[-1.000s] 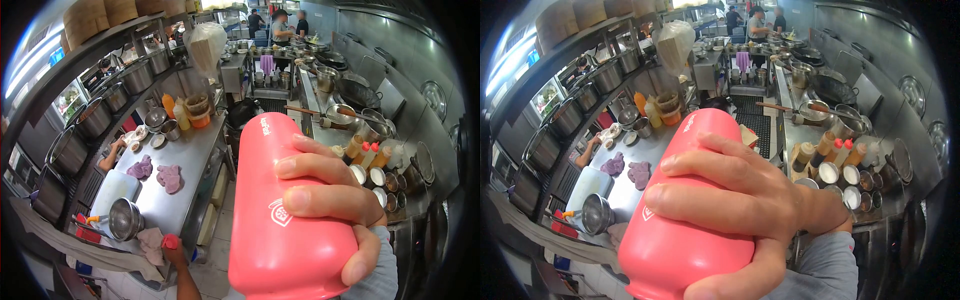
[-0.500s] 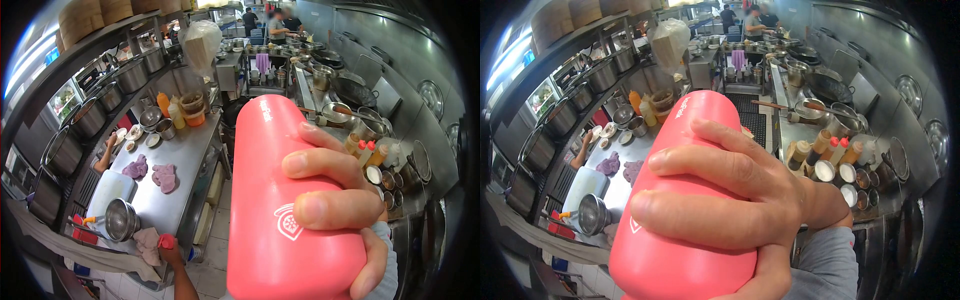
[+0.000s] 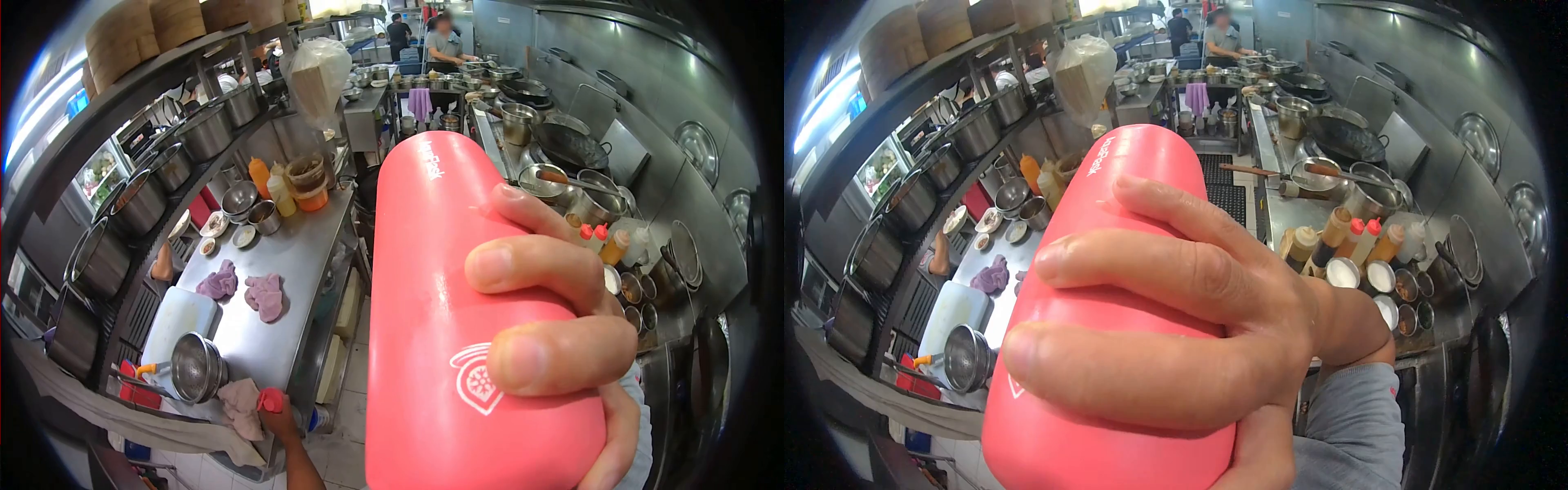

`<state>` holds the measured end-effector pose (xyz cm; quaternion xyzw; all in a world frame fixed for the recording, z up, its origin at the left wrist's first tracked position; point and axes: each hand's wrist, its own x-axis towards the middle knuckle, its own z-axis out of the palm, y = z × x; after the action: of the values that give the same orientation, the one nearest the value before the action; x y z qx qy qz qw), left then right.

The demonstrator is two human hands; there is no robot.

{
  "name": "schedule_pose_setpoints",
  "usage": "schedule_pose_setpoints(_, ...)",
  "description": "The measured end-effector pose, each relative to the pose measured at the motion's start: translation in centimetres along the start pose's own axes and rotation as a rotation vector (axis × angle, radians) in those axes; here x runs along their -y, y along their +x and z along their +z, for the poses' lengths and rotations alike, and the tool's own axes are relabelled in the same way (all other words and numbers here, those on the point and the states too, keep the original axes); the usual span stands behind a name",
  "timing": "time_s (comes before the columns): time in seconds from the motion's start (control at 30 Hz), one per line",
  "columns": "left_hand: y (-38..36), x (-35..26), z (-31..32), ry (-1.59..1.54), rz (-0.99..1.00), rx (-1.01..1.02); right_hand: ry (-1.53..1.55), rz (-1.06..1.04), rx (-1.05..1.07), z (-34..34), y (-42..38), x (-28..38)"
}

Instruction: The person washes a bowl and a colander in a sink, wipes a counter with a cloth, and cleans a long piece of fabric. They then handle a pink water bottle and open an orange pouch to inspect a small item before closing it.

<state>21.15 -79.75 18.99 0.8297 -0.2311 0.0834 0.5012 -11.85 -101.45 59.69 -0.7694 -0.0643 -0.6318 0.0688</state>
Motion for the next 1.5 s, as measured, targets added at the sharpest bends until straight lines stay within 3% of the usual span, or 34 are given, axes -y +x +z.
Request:
schedule_pose_setpoints(0.13,-0.2,0.6,0.6,0.008,0.061,-0.126,-0.02,0.005,0.022,-0.2,0.3,0.1)
schedule_pose_setpoints(0.23,-0.1,-0.5,-0.1,-0.03,-0.039,-0.002,0.01,0.058,0.08,-1.0,0.8,0.5)
schedule_pose_setpoints(0.37,-0.1,-1.3,-0.1,0.025,0.001,-0.047,0.028,0.07,0.027,-0.8,0.9,0.9)
schedule_pose_setpoints(0.47,-0.2,0.4,0.1,0.081,0.014,-0.066,0.017,0.027,-0.056,0.2,0.7,1.1)
schedule_pose_setpoints(0.57,0.1,1.1,0.3,0.07,0.009,-0.066,0.02,-0.044,0.034,-0.6,1.5,0.6)
schedule_pose_setpoints(0.83,-0.2,0.3,-0.1,-0.046,-0.018,-0.042,0.028,-0.099,-0.011,0.2,1.5,0.2)
schedule_pose_setpoints(1.1,-0.2,1.3,0.1,0.045,0.04,-0.073,0.055,-0.258,-0.037,0.9,1.9,-1.0)
schedule_pose_setpoints(1.4,-0.3,-1.7,-0.7,-0.004,0.025,-0.051,0.081,-0.228,0.0,1.1,2.3,-0.5)
schedule_pose_setpoints(1.5,-0.4,-1.7,-0.7,-0.015,0.015,-0.052,0.122,-0.12,-0.133,2.6,2.4,1.1)
